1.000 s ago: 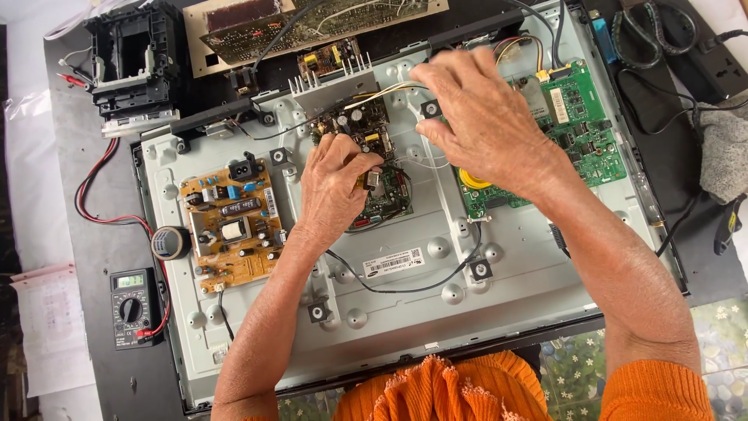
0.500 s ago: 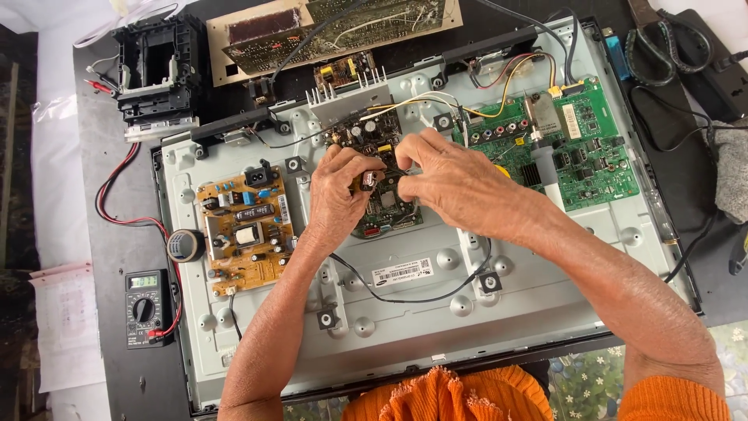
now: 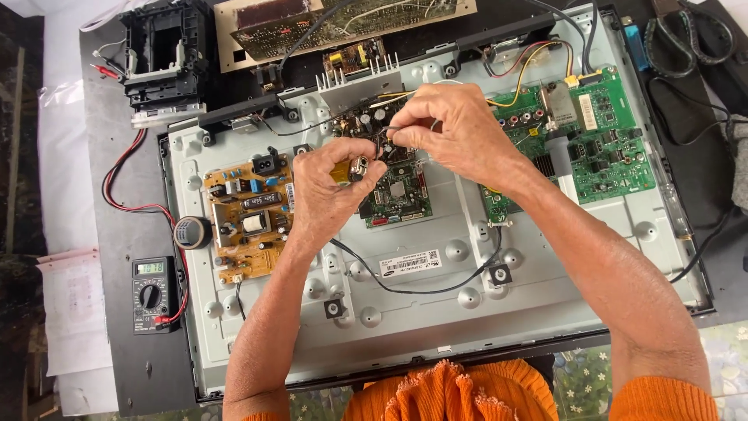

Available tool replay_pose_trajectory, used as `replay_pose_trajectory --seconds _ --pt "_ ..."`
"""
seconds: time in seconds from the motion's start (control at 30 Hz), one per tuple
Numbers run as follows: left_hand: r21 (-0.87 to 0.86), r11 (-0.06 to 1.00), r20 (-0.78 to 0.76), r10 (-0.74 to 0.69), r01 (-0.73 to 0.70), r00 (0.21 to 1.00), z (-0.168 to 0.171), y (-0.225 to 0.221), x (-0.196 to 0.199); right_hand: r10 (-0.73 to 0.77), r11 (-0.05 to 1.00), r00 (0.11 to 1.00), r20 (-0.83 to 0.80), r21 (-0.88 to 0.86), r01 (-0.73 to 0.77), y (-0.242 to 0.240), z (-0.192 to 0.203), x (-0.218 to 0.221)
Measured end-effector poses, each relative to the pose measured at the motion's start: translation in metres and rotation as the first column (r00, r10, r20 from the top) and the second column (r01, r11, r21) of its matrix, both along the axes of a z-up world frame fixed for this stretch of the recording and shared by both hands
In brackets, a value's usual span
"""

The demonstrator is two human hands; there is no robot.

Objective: Testing and diagnosing internal components of an open television using a multimeter and a voltage tester pen

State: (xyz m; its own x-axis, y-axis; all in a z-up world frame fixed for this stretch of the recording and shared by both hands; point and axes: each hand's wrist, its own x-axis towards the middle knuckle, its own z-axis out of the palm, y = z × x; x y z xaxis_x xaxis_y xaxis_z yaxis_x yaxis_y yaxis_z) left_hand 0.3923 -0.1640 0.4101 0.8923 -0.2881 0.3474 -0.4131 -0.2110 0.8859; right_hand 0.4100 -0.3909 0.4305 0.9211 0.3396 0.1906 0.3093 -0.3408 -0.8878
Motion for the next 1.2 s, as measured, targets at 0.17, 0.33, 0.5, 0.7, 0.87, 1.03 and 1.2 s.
replay_pose_trajectory --seconds 0.17,0.33,0.5,0.7,0.87,1.03,1.2 --pt "0.061 0.996 0.13 0.063 -0.071 0.99 0.004 0.001 -0.007 -0.007 1.0 0.978 0.21 0.011 0.004 0.013 0.002 -0.011" --pt "0.088 0.991 0.223 0.075 -0.097 0.972 0.009 0.005 -0.008 -0.038 0.993 0.958 0.286 0.116 0.005 0.022 -0.009 -0.013" --pt "0.138 0.986 0.316 0.047 -0.095 0.948 0.003 0.006 -0.005 -0.064 0.994 0.92 0.387 0.105 0.025 0.025 -0.021 -0.008" --pt "0.143 0.985 0.382 0.034 -0.095 0.923 -0.011 0.008 -0.001 -0.102 0.984 0.904 0.416 0.175 0.03 0.028 -0.035 -0.003" --pt "0.165 0.979 0.399 0.048 -0.123 0.916 -0.021 0.008 0.001 -0.138 0.963 0.901 0.411 0.27 0.024 0.029 -0.036 -0.007" --pt "0.16 0.974 0.425 0.076 -0.158 0.902 -0.016 0.0 -0.003 -0.157 0.965 0.893 0.422 0.258 0.048 0.03 -0.031 -0.011" --pt "0.188 0.96 0.46 0.1 -0.207 0.882 -0.013 -0.003 -0.004 -0.142 0.977 0.889 0.436 0.207 0.054 0.027 -0.033 -0.012"
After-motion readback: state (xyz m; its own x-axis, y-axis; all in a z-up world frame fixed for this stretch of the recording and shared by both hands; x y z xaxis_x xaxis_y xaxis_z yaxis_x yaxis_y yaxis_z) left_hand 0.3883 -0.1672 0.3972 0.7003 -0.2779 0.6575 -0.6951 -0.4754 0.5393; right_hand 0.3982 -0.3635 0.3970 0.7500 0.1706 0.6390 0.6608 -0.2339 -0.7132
